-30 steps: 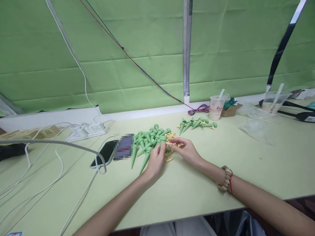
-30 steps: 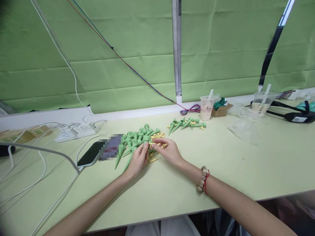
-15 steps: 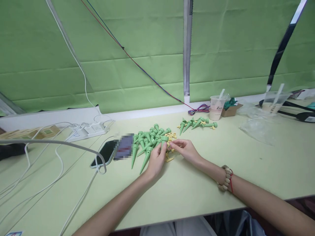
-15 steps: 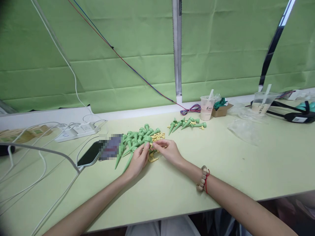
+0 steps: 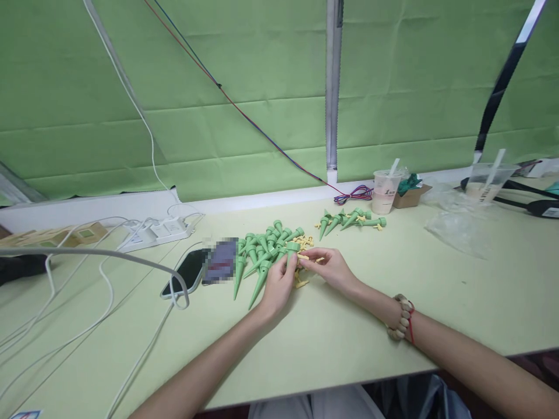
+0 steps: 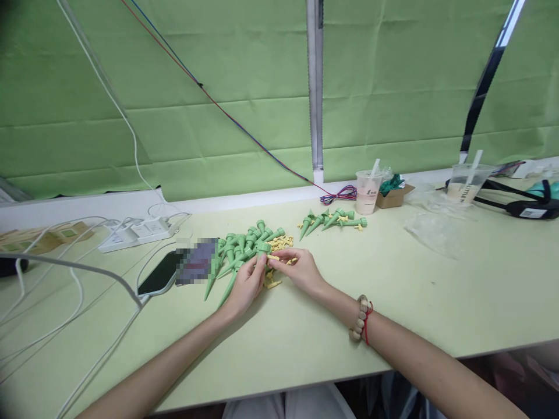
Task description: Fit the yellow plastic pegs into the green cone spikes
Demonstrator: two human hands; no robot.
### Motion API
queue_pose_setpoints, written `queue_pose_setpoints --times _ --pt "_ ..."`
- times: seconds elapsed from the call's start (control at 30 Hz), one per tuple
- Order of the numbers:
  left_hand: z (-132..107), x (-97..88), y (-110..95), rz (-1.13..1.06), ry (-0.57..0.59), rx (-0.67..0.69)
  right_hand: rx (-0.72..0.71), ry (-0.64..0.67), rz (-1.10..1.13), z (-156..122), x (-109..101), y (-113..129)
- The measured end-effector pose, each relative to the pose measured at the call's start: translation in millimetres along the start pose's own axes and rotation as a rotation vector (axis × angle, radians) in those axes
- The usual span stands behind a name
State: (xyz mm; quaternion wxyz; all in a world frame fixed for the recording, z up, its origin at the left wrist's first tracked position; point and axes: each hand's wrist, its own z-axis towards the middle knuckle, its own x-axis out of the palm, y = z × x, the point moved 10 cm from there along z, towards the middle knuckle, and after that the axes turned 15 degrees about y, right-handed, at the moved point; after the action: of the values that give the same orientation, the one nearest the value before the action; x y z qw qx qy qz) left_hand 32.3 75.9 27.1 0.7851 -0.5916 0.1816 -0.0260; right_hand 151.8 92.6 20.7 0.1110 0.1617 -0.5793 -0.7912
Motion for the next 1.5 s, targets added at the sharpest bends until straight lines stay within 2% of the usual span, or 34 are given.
queue_pose_setpoints --times 0.37,0.6,0.83,0.97,1.17,1.5 --pt "0.6 5.5 3.2 -0.079 0.045 -0.066 -0.033 -0.063 -0.125 -3.7 -4.0 10.3" --pt "1.0 6.9 4.3 -0.099 0.055 -0.081 -0.129 -0.121 -0.232 -9.8 -7.0 25.5" --pt "1.3 -0.6 6.3 -0.044 0.016 -0.068 -0.039 -0.062 -0.049 -2.9 -5.6 7.6" --pt "2.3 -3.2 8.5 -0.014 0.009 -0.058 -0.023 -0.057 -0.044 -1.8 -6.3 4.7" --pt "3.3 -4.2 7.5 0.009 0.002 -0.041 -0.007 0.019 0.045 0.2 2.5 -1.3" --pt "3.7 -0.2 11.8 -0.091 0.017 -0.058 -0.01 -0.057 -0.081 -1.7 -6.9 3.4"
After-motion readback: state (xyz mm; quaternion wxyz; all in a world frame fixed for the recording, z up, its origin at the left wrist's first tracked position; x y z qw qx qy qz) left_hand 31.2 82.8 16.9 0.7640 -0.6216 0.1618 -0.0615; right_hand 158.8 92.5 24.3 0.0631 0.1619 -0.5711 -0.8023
